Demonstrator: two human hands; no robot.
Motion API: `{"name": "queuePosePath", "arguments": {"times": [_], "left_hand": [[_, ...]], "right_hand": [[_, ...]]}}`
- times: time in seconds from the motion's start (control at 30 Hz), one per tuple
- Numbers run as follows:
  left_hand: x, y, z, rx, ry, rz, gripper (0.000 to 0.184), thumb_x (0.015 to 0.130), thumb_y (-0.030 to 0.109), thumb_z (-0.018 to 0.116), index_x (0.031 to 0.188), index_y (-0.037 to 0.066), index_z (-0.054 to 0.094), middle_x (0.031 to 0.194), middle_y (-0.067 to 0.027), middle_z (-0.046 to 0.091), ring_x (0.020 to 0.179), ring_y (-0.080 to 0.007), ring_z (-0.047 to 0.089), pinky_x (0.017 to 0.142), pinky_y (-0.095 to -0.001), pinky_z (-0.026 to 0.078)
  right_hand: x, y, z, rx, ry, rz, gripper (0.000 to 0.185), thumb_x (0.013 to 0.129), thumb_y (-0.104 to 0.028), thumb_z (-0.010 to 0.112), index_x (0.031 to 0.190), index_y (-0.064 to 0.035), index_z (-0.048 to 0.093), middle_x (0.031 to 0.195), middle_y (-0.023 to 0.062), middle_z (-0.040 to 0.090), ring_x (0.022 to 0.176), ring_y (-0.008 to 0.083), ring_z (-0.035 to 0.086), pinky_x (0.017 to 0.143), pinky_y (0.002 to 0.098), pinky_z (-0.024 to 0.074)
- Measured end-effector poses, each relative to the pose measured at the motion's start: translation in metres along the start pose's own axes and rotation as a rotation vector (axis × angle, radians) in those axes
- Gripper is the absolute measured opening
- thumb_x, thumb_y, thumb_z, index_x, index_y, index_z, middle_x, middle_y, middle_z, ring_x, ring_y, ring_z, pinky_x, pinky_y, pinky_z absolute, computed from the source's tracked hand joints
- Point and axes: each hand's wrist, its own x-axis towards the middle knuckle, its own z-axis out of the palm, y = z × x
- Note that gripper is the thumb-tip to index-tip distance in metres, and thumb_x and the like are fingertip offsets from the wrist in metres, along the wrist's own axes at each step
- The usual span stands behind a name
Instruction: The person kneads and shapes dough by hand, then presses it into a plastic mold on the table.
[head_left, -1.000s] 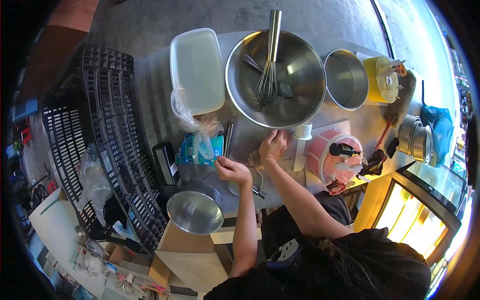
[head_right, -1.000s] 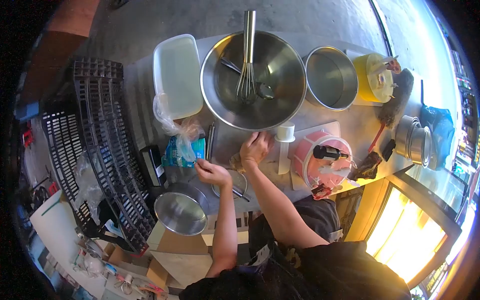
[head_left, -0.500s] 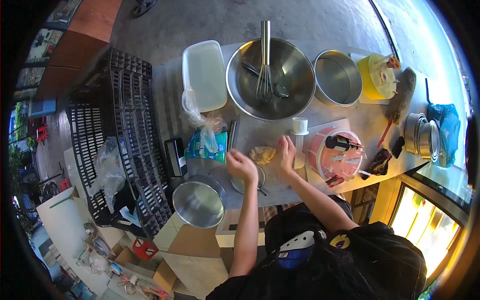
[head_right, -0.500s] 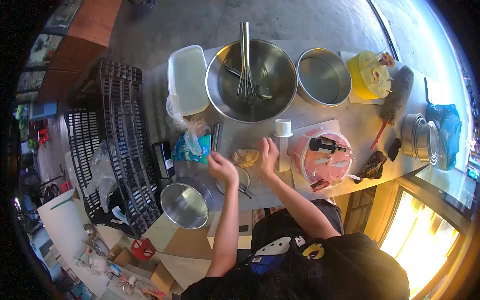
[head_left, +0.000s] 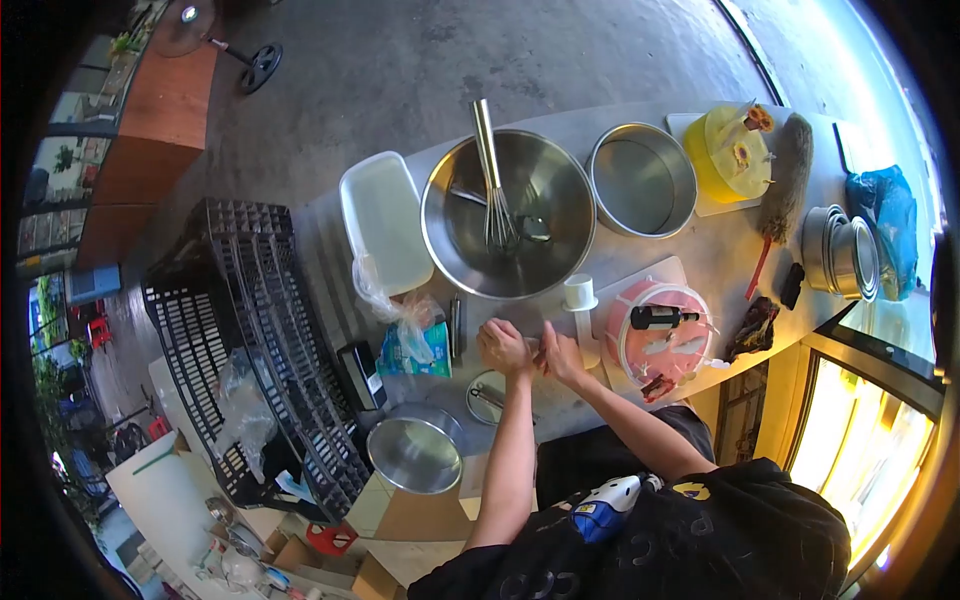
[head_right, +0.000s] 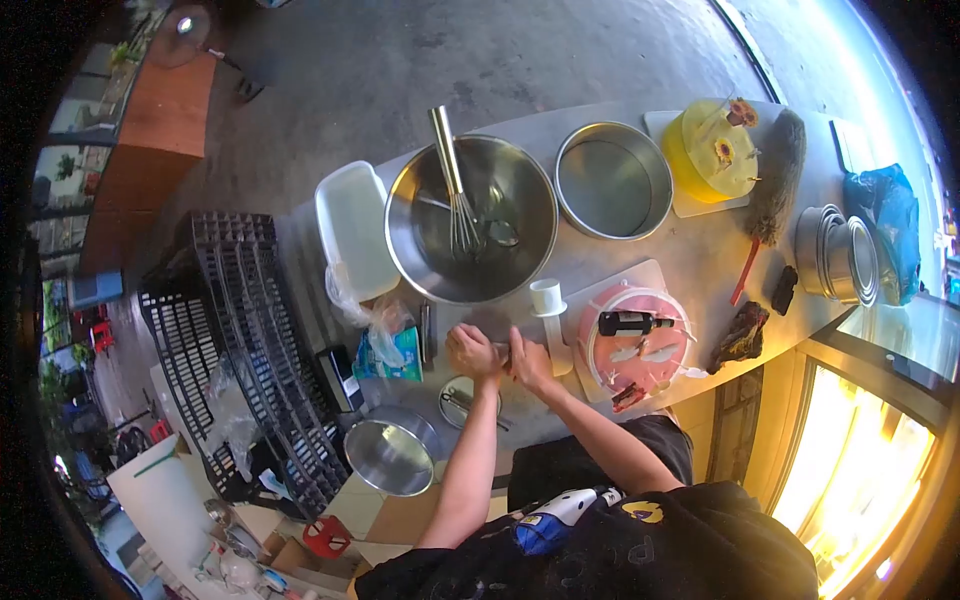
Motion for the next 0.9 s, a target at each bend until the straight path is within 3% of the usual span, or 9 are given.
{"name": "queuePosePath", "arguments": {"times": [0.13, 0.2, 0.43, 0.5, 0.67, 0.77, 0.9], "left_hand": [[-0.001, 0.0, 0.003, 0.039, -0.026, -0.003, 0.011, 0.077, 0.007, 0.045, 0.067, 0.003, 0.043, 0.066, -0.0135, 0.046, 0.065, -0.0318, 0.047, 0.056, -0.0415, 0.037], [0.001, 0.002, 0.001, 0.06, -0.028, 0.011, 0.011, 0.077, 0.008, 0.045, 0.067, 0.003, 0.043, 0.066, -0.0135, 0.046, 0.065, -0.032, 0.046, 0.056, -0.0419, 0.036], [0.007, 0.008, -0.005, 0.121, 0.111, -0.018, 0.018, 0.077, 0.011, 0.044, 0.062, 0.002, 0.039, 0.063, -0.0145, 0.042, 0.061, -0.0323, 0.043, 0.055, -0.0429, 0.034], [0.006, 0.005, -0.007, 0.079, 0.095, -0.014, 0.017, 0.078, 0.011, 0.043, 0.064, 0.001, 0.042, 0.065, -0.0159, 0.044, 0.064, -0.0332, 0.043, 0.057, -0.0435, 0.034], [0.011, -0.015, -0.009, -0.197, 0.085, 0.052, 0.018, 0.08, 0.012, 0.042, 0.067, -0.001, 0.045, 0.069, -0.019, 0.048, 0.068, -0.0357, 0.045, 0.062, -0.0444, 0.034], [0.023, -0.035, -0.019, -0.342, -0.013, -0.07, 0.019, 0.081, 0.013, 0.044, 0.076, -0.004, 0.05, 0.077, -0.0209, 0.052, 0.072, -0.0351, 0.047, 0.064, -0.0422, 0.036], [0.023, -0.039, -0.041, -0.459, -0.08, -0.093, 0.019, 0.08, 0.016, 0.047, 0.077, -0.002, 0.052, 0.078, -0.0195, 0.053, 0.073, -0.0333, 0.048, 0.066, -0.0413, 0.036]], "right_hand": [[0.002, -0.009, -0.008, -0.226, -0.065, -0.025, 0.062, 0.086, -0.044, 0.019, 0.074, 0.0016, 0.059, 0.05, 0.0128, 0.055, 0.051, 0.0255, 0.058, 0.053, 0.0357, 0.0453], [0.002, -0.011, -0.008, -0.277, -0.017, -0.155, 0.064, 0.088, -0.043, 0.021, 0.06, 0.0025, 0.057, 0.046, 0.0096, 0.053, 0.041, 0.021, 0.054, 0.045, 0.031, 0.046], [0.001, -0.012, -0.018, -0.289, -0.133, -0.257, 0.063, 0.087, -0.045, 0.022, 0.067, 0.0027, 0.057, 0.049, 0.0106, 0.055, 0.043, 0.0212, 0.056, 0.043, 0.0308, 0.0456], [0.0, -0.007, -0.02, -0.109, -0.304, -0.051, 0.049, 0.085, -0.043, 0.027, 0.107, -0.0031, 0.046, 0.06, 0.013, 0.058, 0.049, 0.0234, 0.058, 0.046, 0.0327, 0.0462], [-0.005, 0.021, -0.022, 0.109, -0.281, 0.04, 0.049, 0.084, -0.047, 0.032, 0.103, -0.0039, 0.046, 0.069, 0.0121, 0.059, 0.05, 0.0229, 0.058, 0.04, 0.033, 0.046], [-0.009, 0.032, -0.022, 0.194, -0.295, 0.097, 0.047, 0.083, -0.045, 0.035, 0.103, -0.0035, 0.044, 0.074, 0.0131, 0.058, 0.052, 0.0248, 0.059, 0.039, 0.034, 0.046], [-0.015, 0.027, -0.02, 0.309, -0.265, 0.116, 0.044, 0.083, -0.04, 0.037, 0.102, -0.0007, 0.043, 0.08, 0.0169, 0.057, 0.055, 0.0275, 0.059, 0.04, 0.0345, 0.0463]]}}
